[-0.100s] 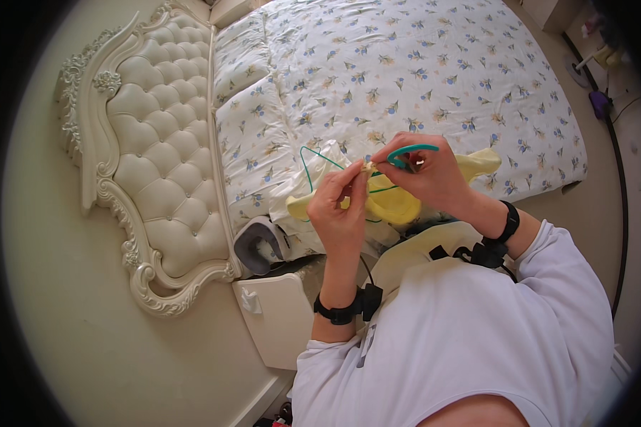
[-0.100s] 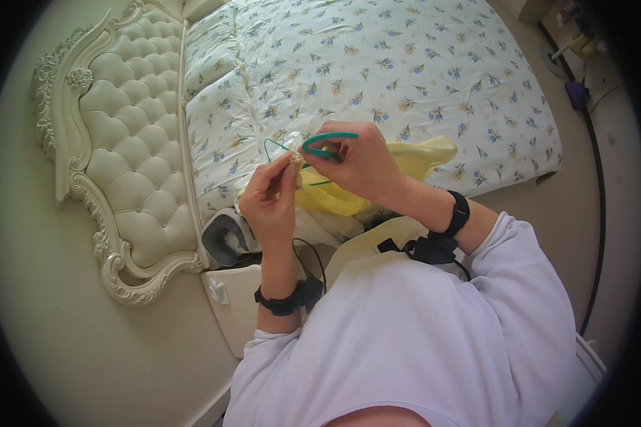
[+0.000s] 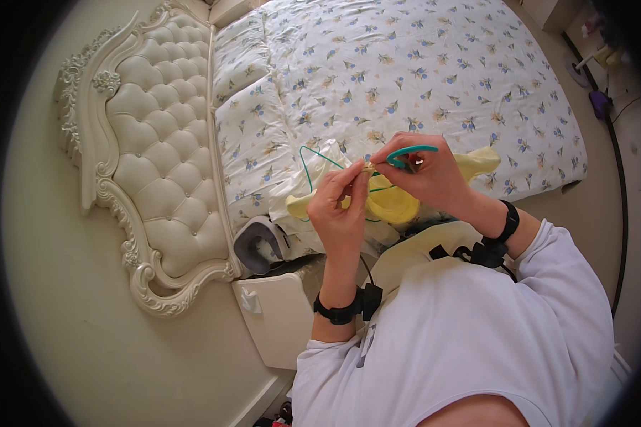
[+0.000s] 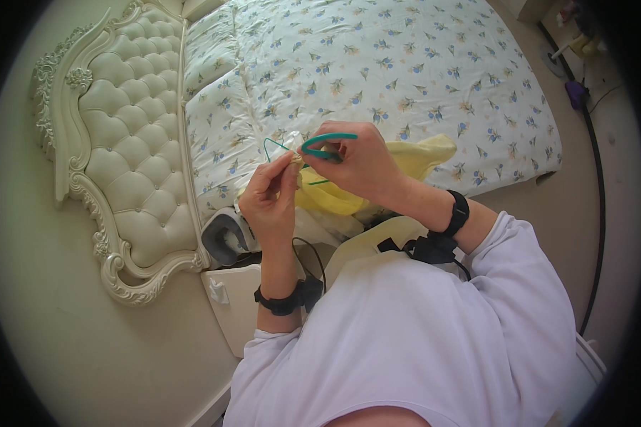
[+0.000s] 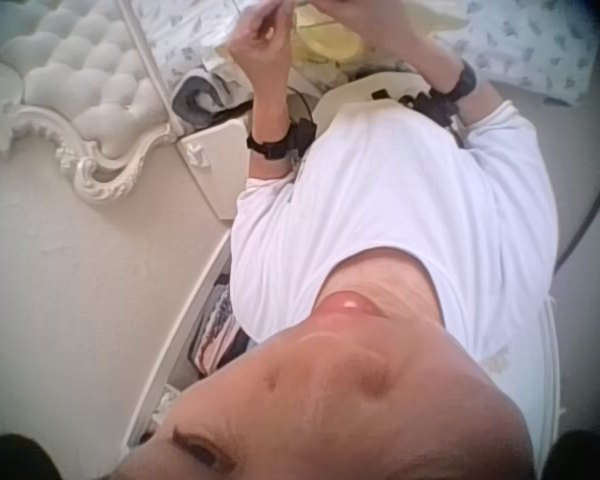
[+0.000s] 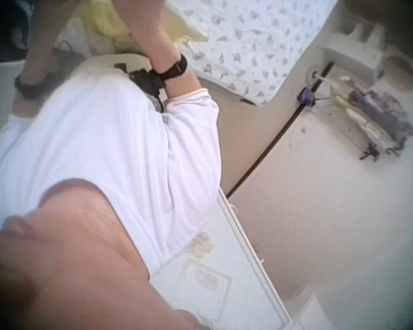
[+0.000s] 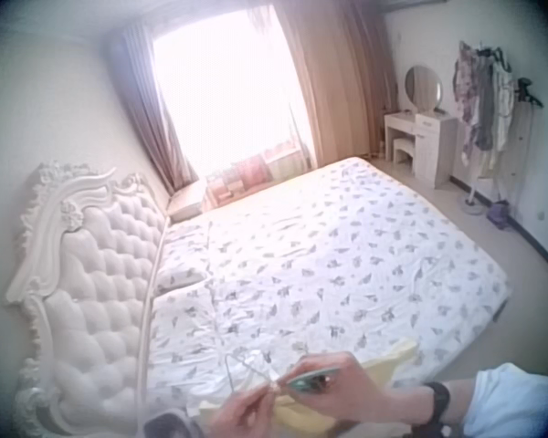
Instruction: The person takes a yellow top and white pants from a wardrobe, places them on a bed, folds the pants, and uses a green hanger with clips to hang both garments back inside the wardrobe.
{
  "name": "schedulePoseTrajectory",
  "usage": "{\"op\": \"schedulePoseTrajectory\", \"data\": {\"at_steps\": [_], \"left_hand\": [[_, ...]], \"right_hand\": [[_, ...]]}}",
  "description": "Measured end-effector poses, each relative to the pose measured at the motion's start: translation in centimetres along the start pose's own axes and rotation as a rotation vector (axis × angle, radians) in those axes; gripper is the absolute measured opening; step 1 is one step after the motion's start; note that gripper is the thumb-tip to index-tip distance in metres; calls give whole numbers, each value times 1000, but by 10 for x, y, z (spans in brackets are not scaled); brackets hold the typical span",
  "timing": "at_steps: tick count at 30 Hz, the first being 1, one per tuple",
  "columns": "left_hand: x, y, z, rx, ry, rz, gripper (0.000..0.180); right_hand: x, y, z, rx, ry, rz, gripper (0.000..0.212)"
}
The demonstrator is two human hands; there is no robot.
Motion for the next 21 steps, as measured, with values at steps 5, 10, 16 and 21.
{"op": "schedulePoseTrajectory", "data": {"at_steps": [5, 10, 16, 21], "left_hand": [[0, -4, 2, 46, 16, 21, 18], [1, -4, 4, 43, 15, 32, 20], [3, -5, 5, 38, 9, -12, 20], [3, -4, 3, 36, -26, -67, 20]], "right_hand": [[-1, -1, -1, 58, 29, 0, 7], [-1, -2, -4, 49, 23, -4, 7], [-2, -4, -2, 48, 52, -7, 8], [-1, -6, 0, 62, 93, -10, 8]]}}
Point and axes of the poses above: each hand's wrist, its own x-axis away from the middle knuckle, its own y-axis out of the back of the hand, z = x × y, the point moved 9 cm from there along -x, towards the middle knuckle, and after that the axes turned 8 degrees about -x, right-handed, at the moved point
